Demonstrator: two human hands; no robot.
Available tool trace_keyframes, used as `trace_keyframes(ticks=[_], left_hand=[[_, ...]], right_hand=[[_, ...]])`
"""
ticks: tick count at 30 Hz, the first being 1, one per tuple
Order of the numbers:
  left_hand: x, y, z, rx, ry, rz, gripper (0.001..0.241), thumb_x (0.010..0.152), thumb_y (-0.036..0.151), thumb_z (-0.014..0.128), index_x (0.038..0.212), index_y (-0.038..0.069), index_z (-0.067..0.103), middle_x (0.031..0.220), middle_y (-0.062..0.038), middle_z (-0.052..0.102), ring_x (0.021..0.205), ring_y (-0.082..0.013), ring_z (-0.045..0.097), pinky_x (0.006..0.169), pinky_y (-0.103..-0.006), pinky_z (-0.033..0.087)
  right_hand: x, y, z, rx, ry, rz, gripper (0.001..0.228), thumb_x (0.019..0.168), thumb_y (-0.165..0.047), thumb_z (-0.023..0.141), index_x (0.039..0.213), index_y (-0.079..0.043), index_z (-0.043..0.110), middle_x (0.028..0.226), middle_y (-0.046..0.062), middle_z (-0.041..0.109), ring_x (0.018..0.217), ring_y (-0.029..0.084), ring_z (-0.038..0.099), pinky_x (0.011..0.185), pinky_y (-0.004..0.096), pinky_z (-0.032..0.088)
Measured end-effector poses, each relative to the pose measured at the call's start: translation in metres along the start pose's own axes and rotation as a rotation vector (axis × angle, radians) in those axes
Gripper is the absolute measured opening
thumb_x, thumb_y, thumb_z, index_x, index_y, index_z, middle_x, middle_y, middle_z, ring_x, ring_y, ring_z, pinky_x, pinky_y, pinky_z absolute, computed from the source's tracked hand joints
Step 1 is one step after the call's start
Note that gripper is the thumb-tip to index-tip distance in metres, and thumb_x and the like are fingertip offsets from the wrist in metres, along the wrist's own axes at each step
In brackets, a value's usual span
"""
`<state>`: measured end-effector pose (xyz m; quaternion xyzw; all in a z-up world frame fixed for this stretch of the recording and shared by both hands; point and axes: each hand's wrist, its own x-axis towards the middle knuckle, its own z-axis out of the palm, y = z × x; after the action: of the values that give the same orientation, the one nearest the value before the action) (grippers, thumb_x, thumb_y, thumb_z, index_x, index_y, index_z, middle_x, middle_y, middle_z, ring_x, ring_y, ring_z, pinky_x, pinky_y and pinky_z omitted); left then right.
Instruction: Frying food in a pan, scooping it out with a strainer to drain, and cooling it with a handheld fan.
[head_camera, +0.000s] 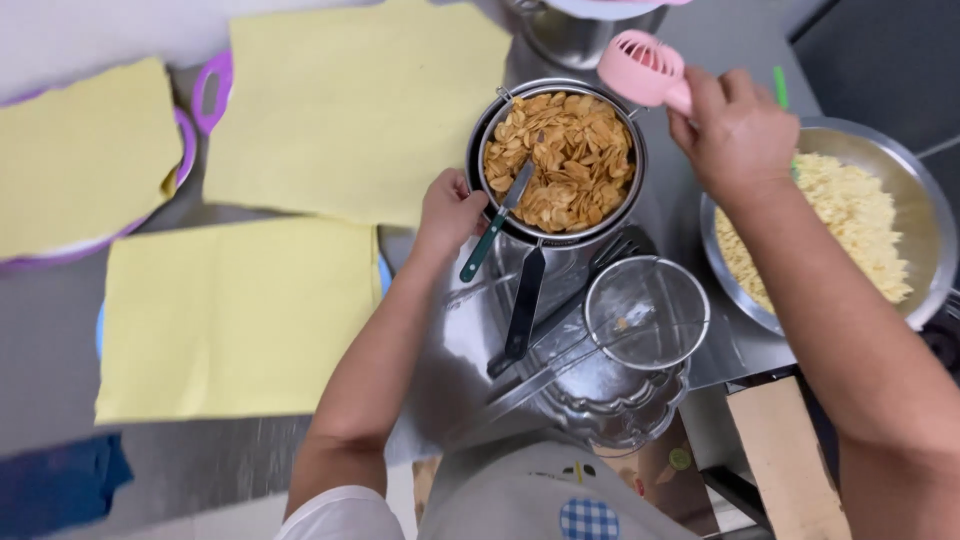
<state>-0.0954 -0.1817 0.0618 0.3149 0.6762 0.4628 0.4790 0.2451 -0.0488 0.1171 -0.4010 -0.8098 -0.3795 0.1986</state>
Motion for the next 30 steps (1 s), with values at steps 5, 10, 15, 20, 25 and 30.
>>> trace_keyframes(ticks=[5,10,15,20,25,30], left_hand=[[-0.077,-0.041,-0.057,-0.029,0.094,0.01,0.026,0.087,0.0,0.061,0.08,0.015,0.041,0.057,-0.009,0.054,0.045,-0.0196,0.061,0.041,-0.03,0.048],[-0.152,-0.078,-0.111,0.012,0.141,0.06,0.03,0.084,-0.003,0.061,0.076,0.017,0.04,0.053,-0.006,0.054,0.043,-0.0167,0.058,0.043,-0.0294,0.044],[-0.213,-0.106,-0.156,-0.029,0.097,-0.012,0.03,0.091,-0.005,0.062,0.078,0.014,0.042,0.054,-0.006,0.049,0.041,-0.0185,0.056,0.041,-0.0296,0.043],[-0.21,-0.183,-0.186,-0.068,0.102,-0.076,0.013,0.083,-0.001,0.064,0.088,0.005,0.053,0.056,-0.023,0.061,0.043,-0.029,0.065,0.038,-0.0325,0.054],[-0.211,-0.2,-0.2,-0.041,0.066,-0.068,0.013,0.082,0.0,0.065,0.084,0.006,0.053,0.055,-0.021,0.06,0.042,-0.0279,0.065,0.037,-0.0328,0.054],[-0.196,-0.215,-0.199,-0.029,0.035,-0.074,0.012,0.084,0.002,0.066,0.085,0.004,0.054,0.058,-0.017,0.058,0.046,-0.0263,0.064,0.039,-0.0348,0.056]], right_hand=[[0.01,-0.034,-0.033,0.033,0.12,-0.118,0.04,0.111,-0.057,0.077,0.145,-0.035,0.076,0.107,-0.007,0.064,0.077,0.013,0.066,0.053,0.027,0.046],[0.014,-0.084,-0.07,0.182,0.1,-0.208,0.048,0.116,-0.059,0.066,0.15,-0.025,0.073,0.109,-0.001,0.066,0.077,0.015,0.065,0.052,0.029,0.048],[0.006,-0.141,-0.107,0.298,0.12,-0.259,0.044,0.118,-0.059,0.058,0.14,-0.024,0.075,0.099,-0.005,0.066,0.069,0.007,0.059,0.049,0.022,0.046],[-0.026,-0.191,-0.138,0.33,0.067,-0.139,0.037,0.107,-0.054,0.065,0.137,-0.033,0.072,0.102,-0.008,0.062,0.085,0.013,0.073,0.075,0.026,0.06],[-0.057,-0.218,-0.16,0.304,0.002,-0.077,0.037,0.106,-0.054,0.065,0.137,-0.033,0.071,0.099,-0.008,0.061,0.08,0.014,0.072,0.072,0.026,0.06],[-0.077,-0.227,-0.181,0.297,-0.057,-0.033,0.038,0.109,-0.054,0.061,0.137,-0.031,0.071,0.098,-0.005,0.062,0.082,0.015,0.073,0.075,0.027,0.061]])
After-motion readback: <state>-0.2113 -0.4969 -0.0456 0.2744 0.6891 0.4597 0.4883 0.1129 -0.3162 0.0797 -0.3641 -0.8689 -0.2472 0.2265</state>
